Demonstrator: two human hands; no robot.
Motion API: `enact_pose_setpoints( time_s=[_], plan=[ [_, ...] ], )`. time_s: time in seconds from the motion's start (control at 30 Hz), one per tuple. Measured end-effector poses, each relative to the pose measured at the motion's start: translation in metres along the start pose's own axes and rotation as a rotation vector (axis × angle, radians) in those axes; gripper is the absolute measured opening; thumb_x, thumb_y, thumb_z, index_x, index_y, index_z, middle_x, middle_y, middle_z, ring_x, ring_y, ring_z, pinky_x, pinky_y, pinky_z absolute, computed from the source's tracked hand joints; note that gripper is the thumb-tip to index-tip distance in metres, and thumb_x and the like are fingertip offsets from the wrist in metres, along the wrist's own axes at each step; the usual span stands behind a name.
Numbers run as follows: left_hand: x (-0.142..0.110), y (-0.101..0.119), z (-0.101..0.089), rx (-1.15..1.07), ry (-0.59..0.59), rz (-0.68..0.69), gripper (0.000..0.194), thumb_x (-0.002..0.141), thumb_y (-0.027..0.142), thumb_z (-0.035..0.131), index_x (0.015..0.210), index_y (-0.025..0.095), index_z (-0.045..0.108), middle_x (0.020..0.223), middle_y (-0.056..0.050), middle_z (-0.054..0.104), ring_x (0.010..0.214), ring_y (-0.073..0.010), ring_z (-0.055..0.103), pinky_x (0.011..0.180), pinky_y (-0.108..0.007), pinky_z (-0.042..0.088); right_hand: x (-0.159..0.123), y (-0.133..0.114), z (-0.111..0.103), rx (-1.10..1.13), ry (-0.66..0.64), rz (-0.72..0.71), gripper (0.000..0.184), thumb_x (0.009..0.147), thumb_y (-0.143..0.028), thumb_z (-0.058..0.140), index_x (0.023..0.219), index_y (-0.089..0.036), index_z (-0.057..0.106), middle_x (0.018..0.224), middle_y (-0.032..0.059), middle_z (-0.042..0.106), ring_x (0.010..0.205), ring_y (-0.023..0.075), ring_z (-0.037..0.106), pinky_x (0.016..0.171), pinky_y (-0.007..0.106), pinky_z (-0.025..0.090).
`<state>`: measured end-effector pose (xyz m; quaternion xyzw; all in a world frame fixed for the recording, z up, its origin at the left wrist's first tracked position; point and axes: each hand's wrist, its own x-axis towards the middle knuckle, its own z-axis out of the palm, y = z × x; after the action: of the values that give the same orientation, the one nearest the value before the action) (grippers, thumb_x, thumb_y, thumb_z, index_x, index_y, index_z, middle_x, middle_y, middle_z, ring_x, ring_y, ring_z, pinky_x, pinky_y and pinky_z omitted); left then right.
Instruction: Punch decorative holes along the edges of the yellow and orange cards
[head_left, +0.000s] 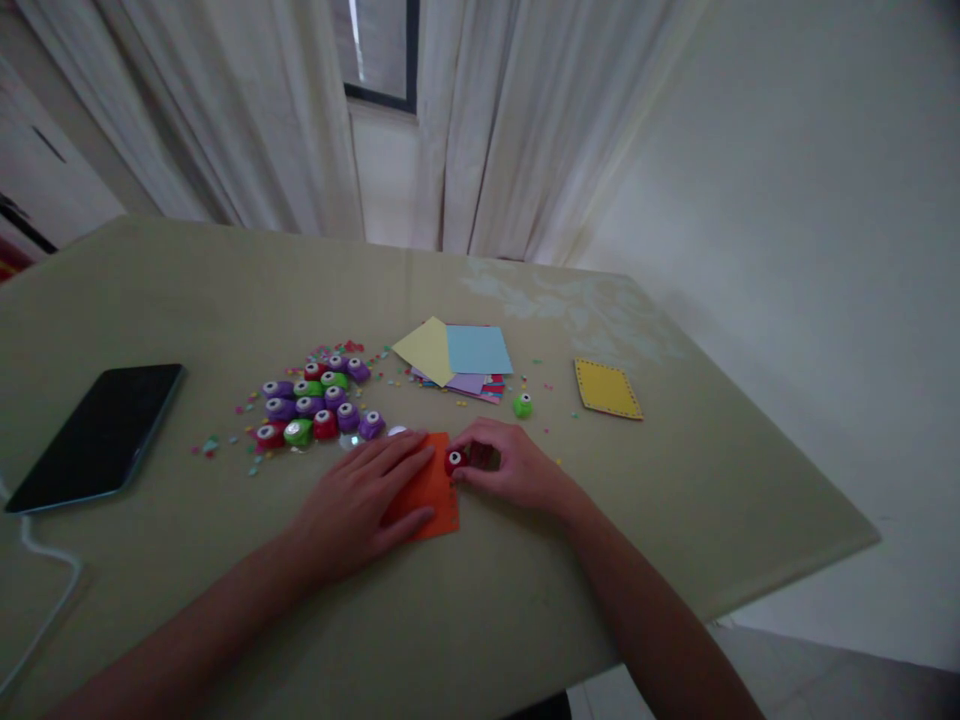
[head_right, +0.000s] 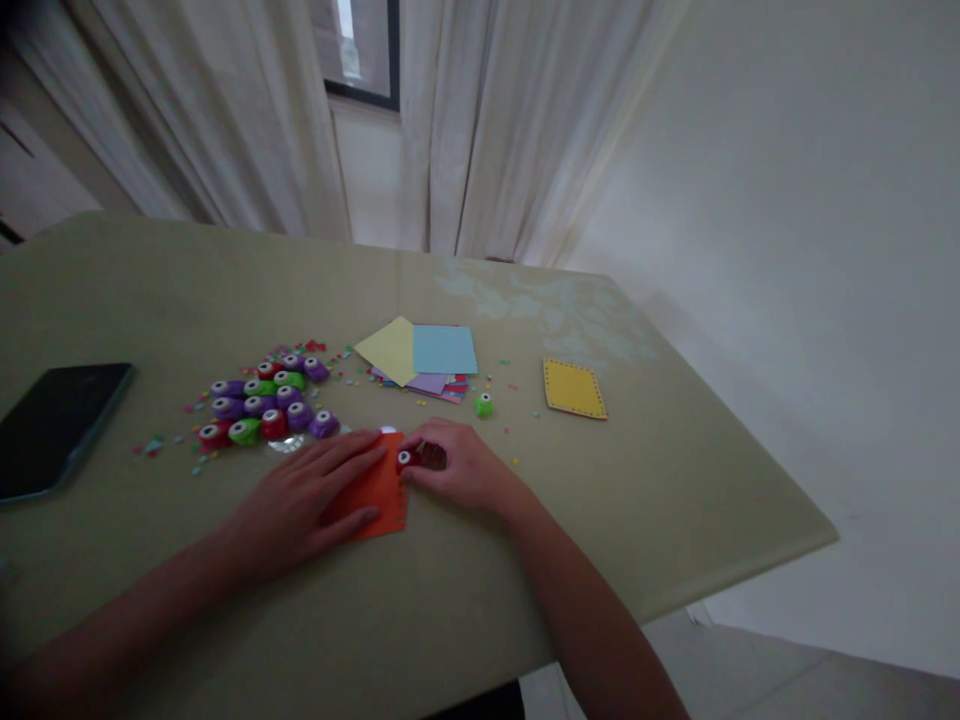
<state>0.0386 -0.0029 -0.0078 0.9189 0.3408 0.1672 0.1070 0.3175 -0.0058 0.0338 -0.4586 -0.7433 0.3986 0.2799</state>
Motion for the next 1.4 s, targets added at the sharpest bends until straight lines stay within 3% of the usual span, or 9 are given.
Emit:
enact_pose_setpoints(
  time_s=[0.47, 1.4],
  plan=[
    [-0.0018, -0.0039, 0.0034, -0.007, -0.018, 0.015, 0.068, 0.106, 0.062, 0.057, 0.163, 0.026, 0.051, 0.170, -0.009, 0.048, 0.154, -0.0343, 0.049, 0.126, -0.055, 0.041, 0.0014, 0.0010, -0.0023, -0.015, -0.026, -0.023, 0.024, 0.100, -0.033, 0.078, 0.122, -0.025, 0.082, 0.112, 0.0072, 0.075, 0.097, 0.0194, 0.068, 0.086, 0.032, 0.055],
    [-0.0008, -0.0019, 0.0019, -0.015, -0.029, -0.001, 0.067, 0.107, 0.062, 0.055, 0.163, 0.026, 0.050, 0.171, -0.009, 0.047, 0.154, -0.0338, 0.049, 0.127, -0.055, 0.040, 0.0018, 0.0016, -0.0029, 0.008, -0.011, -0.007, 0.023, 0.099, -0.037, 0.079, 0.116, -0.022, 0.083, 0.106, 0.0059, 0.075, 0.091, 0.0177, 0.071, 0.086, 0.031, 0.056]
  ],
)
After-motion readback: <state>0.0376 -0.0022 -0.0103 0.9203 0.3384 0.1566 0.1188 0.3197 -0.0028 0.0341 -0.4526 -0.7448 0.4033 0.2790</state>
